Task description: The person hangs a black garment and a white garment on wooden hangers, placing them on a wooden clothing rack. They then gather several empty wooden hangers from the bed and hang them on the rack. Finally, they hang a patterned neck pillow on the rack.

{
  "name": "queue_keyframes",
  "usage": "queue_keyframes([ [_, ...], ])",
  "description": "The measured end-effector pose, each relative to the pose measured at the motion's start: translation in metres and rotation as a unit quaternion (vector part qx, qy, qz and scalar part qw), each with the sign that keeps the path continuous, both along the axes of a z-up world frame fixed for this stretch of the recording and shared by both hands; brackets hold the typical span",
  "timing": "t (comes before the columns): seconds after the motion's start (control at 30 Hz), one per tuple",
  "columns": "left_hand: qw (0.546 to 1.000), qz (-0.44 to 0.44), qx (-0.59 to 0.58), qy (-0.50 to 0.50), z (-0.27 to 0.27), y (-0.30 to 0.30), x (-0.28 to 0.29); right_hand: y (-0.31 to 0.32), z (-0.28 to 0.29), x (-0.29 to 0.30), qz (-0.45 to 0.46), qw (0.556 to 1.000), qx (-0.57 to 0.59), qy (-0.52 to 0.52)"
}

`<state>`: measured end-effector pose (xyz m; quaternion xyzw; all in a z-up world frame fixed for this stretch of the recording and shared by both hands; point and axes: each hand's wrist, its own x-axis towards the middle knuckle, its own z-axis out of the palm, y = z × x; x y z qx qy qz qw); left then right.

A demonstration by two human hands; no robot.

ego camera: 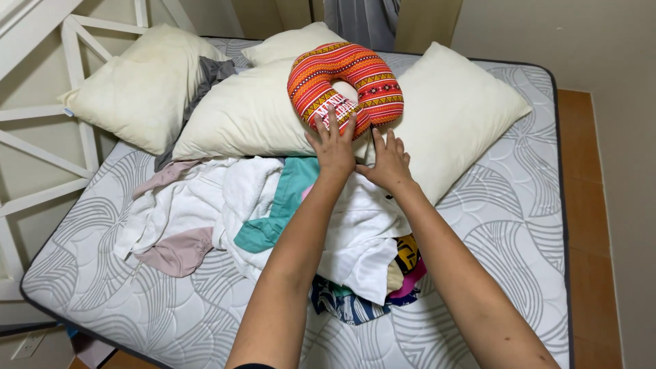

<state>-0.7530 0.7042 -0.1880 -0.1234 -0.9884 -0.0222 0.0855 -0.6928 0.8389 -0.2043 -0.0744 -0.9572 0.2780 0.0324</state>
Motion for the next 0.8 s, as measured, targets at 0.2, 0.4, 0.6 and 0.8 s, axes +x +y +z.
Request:
queue_keyframes([
  [0.2,0.975,-0.113,-0.019,0.189,-0.043,-0.005,-0.041,-0.008,-0.024,-0.016,0.030,0.997,-0.065,0.029],
  [0.4,0.970,-0.124,-0.027,0.207,-0.054,-0.013,-0.037,-0.008,-0.055,-0.018,0.021,0.992,-0.109,0.053],
  [0.6,0.981,-0.132,0.011,0.139,-0.015,-0.003,0.030,-0.008,-0.077,-0.017,0.008,0.927,-0.354,0.128],
  [0.8,0.988,-0.078,0.123,0.040,0.004,-0.009,0.102,0.013,-0.075,0.015,0.095,0.716,-0.691,-0.030],
])
